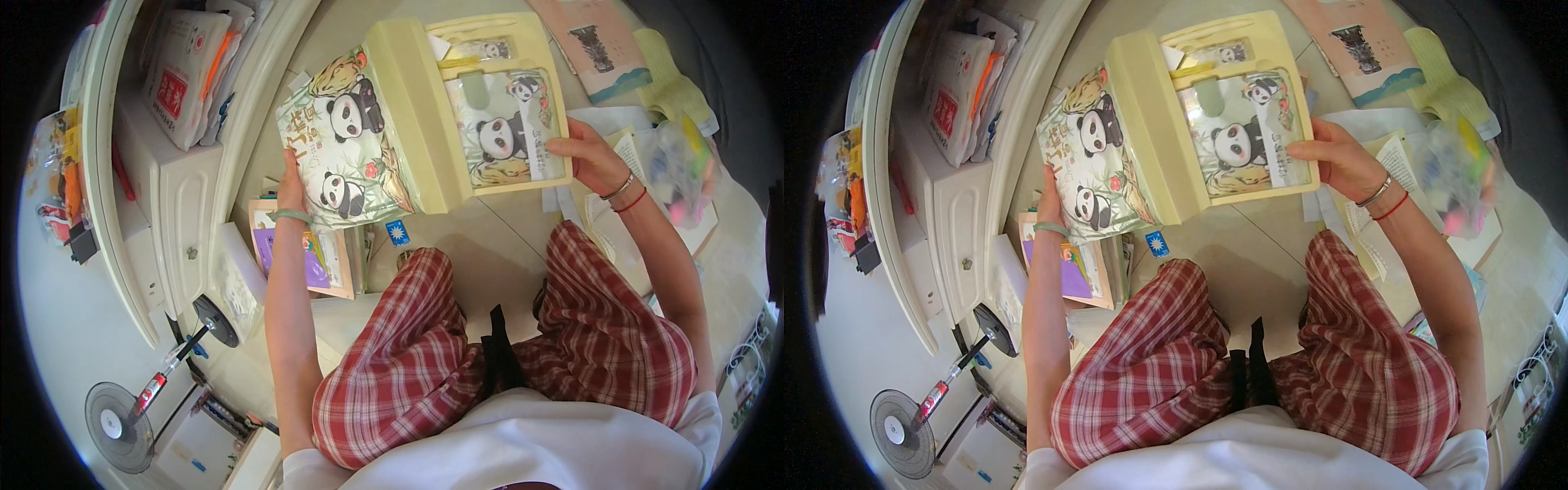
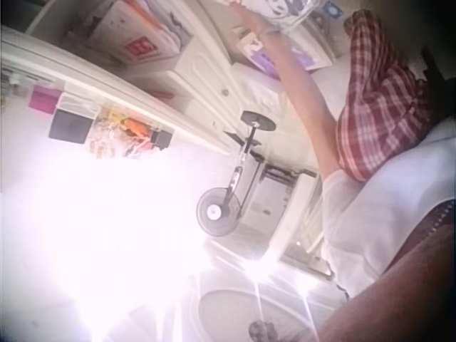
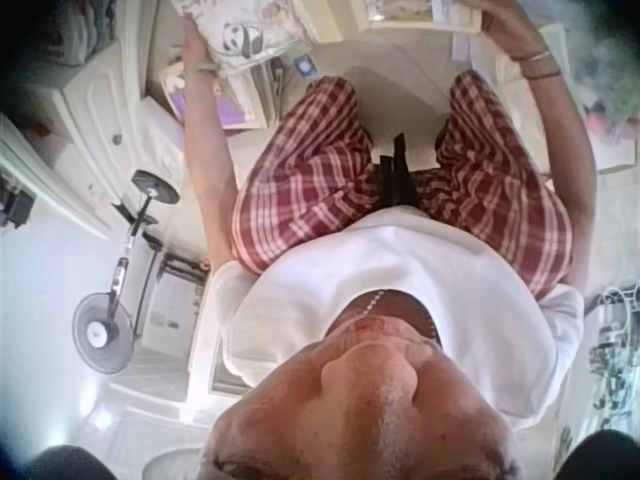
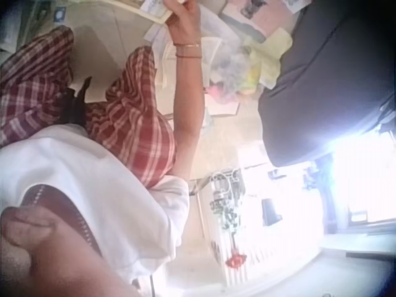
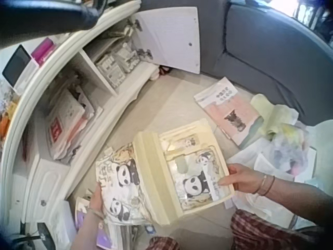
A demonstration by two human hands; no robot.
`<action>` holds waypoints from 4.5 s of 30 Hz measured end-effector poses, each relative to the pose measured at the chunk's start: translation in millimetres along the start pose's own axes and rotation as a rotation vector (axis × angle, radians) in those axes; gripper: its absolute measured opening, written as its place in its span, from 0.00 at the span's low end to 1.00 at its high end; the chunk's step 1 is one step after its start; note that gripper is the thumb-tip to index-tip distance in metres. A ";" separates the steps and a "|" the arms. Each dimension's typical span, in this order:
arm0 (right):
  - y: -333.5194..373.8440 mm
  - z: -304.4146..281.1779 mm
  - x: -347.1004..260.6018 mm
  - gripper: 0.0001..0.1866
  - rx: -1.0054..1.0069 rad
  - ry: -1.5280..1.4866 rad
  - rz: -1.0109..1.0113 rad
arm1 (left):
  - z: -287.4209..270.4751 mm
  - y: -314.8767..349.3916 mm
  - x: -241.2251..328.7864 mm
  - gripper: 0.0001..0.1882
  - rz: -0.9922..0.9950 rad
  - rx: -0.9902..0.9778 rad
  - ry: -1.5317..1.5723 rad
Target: The person sits on the floor and opens a rectangular box containing panda-themed items. They remove a plastic-wrapped book, a yellow foam tray with a small wooden stick, and a plastic-wrapped card, placing them on the floor. They then open a second box and remove similar items.
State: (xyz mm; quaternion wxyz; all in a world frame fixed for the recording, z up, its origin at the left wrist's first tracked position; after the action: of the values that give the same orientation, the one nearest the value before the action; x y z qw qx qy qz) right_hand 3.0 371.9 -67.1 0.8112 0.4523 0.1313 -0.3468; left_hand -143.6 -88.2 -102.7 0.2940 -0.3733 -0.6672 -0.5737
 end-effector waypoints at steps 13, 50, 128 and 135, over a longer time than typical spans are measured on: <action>12.3 -40.3 -11.2 0.29 0.041 -0.034 -0.020 | -26.2 -23.0 -10.5 0.43 0.004 0.020 -0.099; -14.2 -41.0 5.0 0.24 0.251 -0.036 -0.040 | 77.1 39.3 4.4 0.26 -0.161 -0.340 0.524; 9.9 -107.5 -39.8 0.27 0.137 0.366 -0.430 | 160.6 111.8 23.3 0.31 0.012 -0.437 0.152; 1.0 -88.4 12.5 0.25 -0.158 -0.587 -0.175 | 177.4 126.2 52.5 0.34 0.030 -0.595 0.316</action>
State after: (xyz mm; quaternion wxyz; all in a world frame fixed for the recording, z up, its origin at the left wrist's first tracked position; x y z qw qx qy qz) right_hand 21.6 439.7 -122.2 0.8142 0.2554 -0.0438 -0.5196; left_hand -60.6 102.9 -20.8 0.2803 -0.3587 -0.4111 -0.7898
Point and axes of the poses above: each hand's wrist, its own y-axis away from the middle knuckle, its own z-axis out of the palm, x = y × z, the point moved 2 cm from there along -y, towards the middle knuckle, and after that the axes turned 9 degrees about z, right-handed, at the moved point
